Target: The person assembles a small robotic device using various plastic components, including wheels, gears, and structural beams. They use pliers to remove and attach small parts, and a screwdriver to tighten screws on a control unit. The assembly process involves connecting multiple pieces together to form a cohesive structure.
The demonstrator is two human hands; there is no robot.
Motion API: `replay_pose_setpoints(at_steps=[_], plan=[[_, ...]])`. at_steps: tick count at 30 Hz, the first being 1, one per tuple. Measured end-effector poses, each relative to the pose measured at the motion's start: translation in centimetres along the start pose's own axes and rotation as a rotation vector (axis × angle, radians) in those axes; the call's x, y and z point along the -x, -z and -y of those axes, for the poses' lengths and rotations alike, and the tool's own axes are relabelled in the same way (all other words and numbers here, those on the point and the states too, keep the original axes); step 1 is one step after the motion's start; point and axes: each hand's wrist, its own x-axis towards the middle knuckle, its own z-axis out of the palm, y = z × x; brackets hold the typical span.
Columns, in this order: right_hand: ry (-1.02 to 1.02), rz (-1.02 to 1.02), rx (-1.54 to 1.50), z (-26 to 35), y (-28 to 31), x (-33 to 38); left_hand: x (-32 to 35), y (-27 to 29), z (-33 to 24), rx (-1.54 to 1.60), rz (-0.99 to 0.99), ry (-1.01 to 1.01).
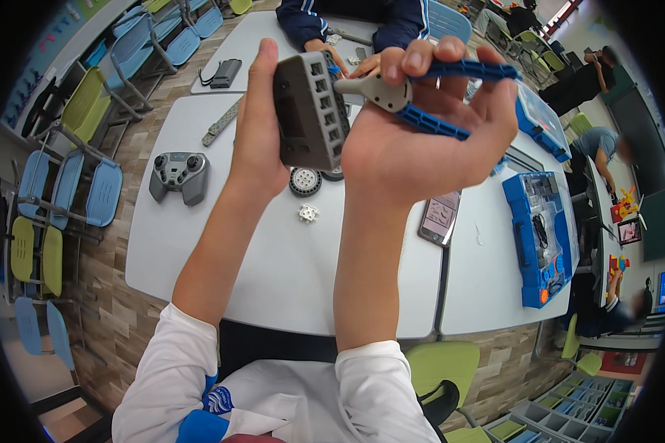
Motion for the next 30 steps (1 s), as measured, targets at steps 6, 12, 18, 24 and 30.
replay_pose_setpoints(at_steps=[6, 12, 18, 24, 30], plan=[[0.053, -0.020, -0.136, -1.2, 1.2, 0.0, -0.5, 0.6, 1.4, -0.175, -0.093, 0.033], [0.049, -0.035, -0.147, -1.2, 2.2, -0.7, -0.5, 0.8, 2.0, -0.032, -0.102, -0.020], [-0.033, -0.014, -0.129, -1.0, 2.6, -1.5, -0.3, 0.3, 1.9, -0.062, -0.096, -0.071], [-0.086, -0.064, -0.047, -0.5, 3.5, -2.0, -0.4, 1.4, 0.6, -0.222, -0.037, -0.188], [0.270, -0.254, 0.423, 1.7, 2.1, -2.9, -2.9, 4.0, 0.0, -0.233, -0.268, -0.114]])
